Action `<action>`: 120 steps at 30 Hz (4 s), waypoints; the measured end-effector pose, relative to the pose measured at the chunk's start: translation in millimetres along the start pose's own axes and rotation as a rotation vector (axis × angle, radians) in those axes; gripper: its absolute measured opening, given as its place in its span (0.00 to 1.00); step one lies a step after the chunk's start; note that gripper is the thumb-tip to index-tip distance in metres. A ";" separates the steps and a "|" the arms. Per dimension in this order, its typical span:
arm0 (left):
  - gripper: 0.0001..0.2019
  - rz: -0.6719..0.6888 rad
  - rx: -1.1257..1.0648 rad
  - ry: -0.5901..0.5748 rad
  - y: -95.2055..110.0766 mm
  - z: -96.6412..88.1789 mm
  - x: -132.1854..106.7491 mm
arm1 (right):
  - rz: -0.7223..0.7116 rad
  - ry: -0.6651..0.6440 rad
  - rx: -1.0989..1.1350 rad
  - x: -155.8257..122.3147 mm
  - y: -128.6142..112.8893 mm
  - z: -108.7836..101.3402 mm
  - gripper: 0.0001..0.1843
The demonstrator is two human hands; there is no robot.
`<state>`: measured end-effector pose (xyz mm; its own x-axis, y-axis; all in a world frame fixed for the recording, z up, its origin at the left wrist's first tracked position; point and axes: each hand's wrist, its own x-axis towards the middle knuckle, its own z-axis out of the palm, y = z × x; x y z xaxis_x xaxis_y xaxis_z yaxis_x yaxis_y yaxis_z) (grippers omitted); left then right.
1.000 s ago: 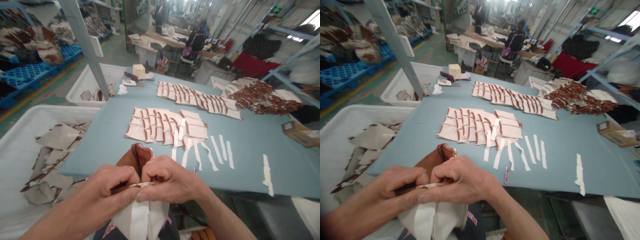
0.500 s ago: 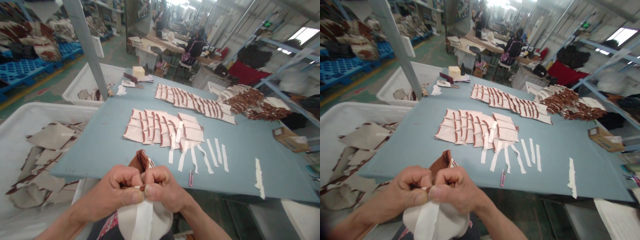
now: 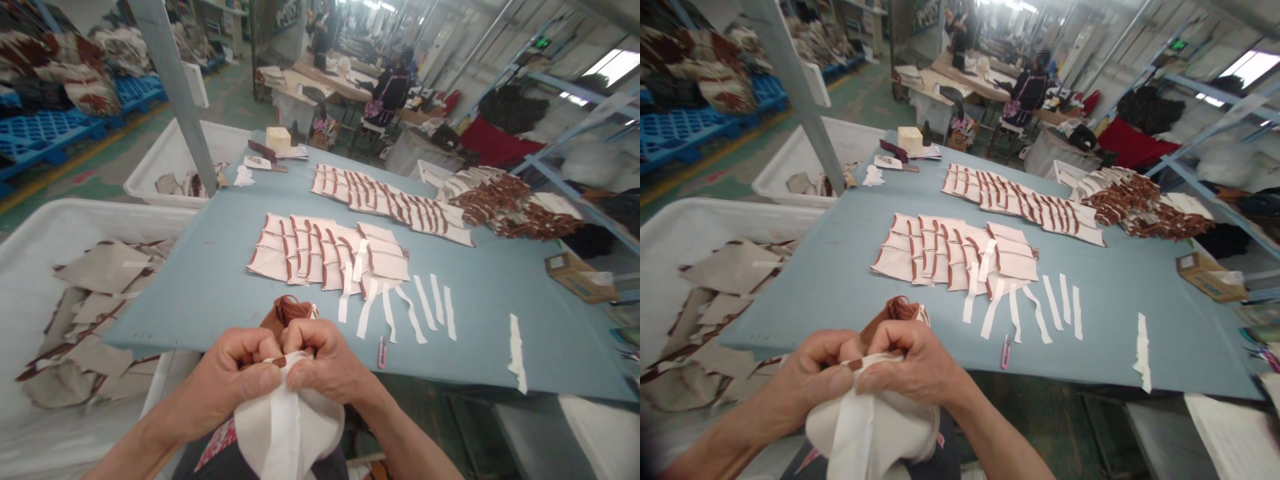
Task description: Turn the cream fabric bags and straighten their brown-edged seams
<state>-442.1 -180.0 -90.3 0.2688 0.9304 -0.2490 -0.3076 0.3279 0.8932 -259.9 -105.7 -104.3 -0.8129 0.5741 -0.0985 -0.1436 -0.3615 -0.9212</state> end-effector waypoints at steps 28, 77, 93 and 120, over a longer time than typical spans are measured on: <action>0.13 0.305 0.421 0.549 1.8 10.3 -5.1 | -0.497 0.669 -1.055 -20.4 -2.0 45.0 0.10; 0.37 -0.193 -0.011 0.487 -2.7 7.5 -2.0 | -0.848 0.210 -1.700 -23.1 -20.0 17.0 0.18; 0.31 -0.190 -0.034 0.245 3.9 -17.1 -5.1 | -0.885 0.056 -1.760 -13.8 -26.5 4.1 0.11; 0.11 0.021 0.423 0.396 22.1 -1.7 1.6 | -0.207 0.507 -0.837 2.6 -23.2 19.9 0.08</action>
<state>-450.0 -171.0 -71.6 -0.1207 0.9529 -0.2781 0.1046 0.2908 0.9511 -269.9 -110.4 -75.7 -0.4518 0.8833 0.1248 0.3471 0.3030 -0.8875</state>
